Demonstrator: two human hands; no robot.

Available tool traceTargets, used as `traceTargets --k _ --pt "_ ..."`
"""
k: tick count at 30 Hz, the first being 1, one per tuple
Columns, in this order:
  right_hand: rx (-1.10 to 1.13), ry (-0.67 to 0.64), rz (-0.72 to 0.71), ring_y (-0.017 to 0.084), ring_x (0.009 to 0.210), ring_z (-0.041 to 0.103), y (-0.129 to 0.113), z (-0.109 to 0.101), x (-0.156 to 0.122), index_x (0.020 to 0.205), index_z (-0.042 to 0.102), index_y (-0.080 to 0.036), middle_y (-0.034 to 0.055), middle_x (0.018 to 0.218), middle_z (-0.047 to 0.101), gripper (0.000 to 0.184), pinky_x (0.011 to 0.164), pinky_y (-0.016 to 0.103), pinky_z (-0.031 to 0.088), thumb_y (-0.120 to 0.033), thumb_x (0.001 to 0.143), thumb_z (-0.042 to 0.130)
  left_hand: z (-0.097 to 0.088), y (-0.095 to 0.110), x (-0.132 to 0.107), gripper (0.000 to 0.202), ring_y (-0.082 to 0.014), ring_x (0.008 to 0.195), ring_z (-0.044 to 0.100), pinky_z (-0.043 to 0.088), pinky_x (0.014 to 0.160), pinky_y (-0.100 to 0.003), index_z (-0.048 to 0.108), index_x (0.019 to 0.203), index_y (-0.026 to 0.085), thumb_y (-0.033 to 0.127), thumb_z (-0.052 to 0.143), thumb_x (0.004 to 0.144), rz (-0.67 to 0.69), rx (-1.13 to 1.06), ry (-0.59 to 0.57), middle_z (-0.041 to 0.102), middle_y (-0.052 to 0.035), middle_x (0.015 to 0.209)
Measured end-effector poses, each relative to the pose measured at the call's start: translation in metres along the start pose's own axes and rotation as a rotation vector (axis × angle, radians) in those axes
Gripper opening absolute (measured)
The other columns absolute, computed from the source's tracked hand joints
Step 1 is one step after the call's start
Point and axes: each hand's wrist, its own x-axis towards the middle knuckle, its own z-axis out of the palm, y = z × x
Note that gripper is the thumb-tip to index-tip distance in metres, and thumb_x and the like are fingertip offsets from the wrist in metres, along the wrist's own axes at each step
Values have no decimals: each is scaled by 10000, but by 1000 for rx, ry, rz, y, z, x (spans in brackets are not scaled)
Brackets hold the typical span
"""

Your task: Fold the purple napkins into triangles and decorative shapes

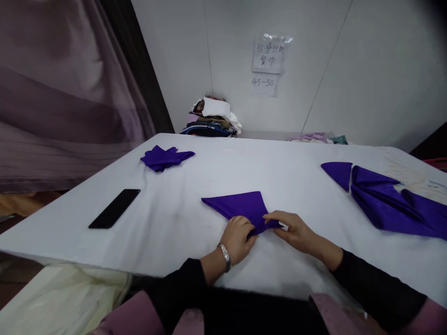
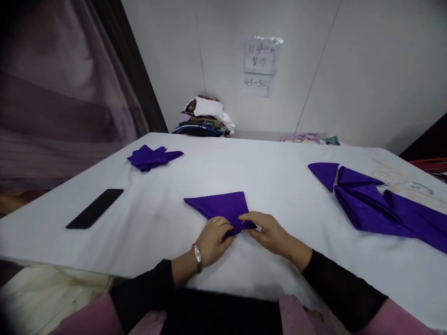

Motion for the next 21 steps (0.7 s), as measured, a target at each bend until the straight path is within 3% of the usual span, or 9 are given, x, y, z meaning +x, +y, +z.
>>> traceTargets --k 4,9,14,17,21 --pt "220 32 132 178 941 599 4 7 24 1129 601 -257 39 1062 646 363 848 359 482 -176 775 602 -4 1 -1 361 -221 894 558 396 856 -411 571 1102 211 274 620 750 -125 -48 49 657 -23 894" --pt "460 -37 237 178 1004 566 7 24 65 1099 617 -252 22 1040 635 397 909 364 439 -191 709 662 -2 1 -7 712 -245 978 583 350 965 -467 293 1367 189 287 618 742 -246 -188 104 687 -19 925" --pt "597 -154 282 149 841 579 10 41 101 1109 599 -217 3 879 611 434 778 321 476 -201 682 675 3 0 -18 828 -238 1110 552 364 977 -469 97 1420 172 266 591 762 -355 -328 165 681 -61 1053" --pt "621 -195 287 127 742 565 13 47 115 1110 589 -210 -12 822 592 441 685 289 475 -217 679 681 -1 -2 -24 791 -253 1186 497 257 1044 -545 125 1408 160 266 581 770 -317 -197 137 652 -89 1137" --pt "628 -227 286 112 691 545 17 52 126 1096 589 -204 -22 789 579 437 624 256 456 -217 670 686 -12 -5 -30 553 -261 1221 456 201 1070 -557 374 1279 187 248 575 767 -327 -30 102 623 -88 1178"
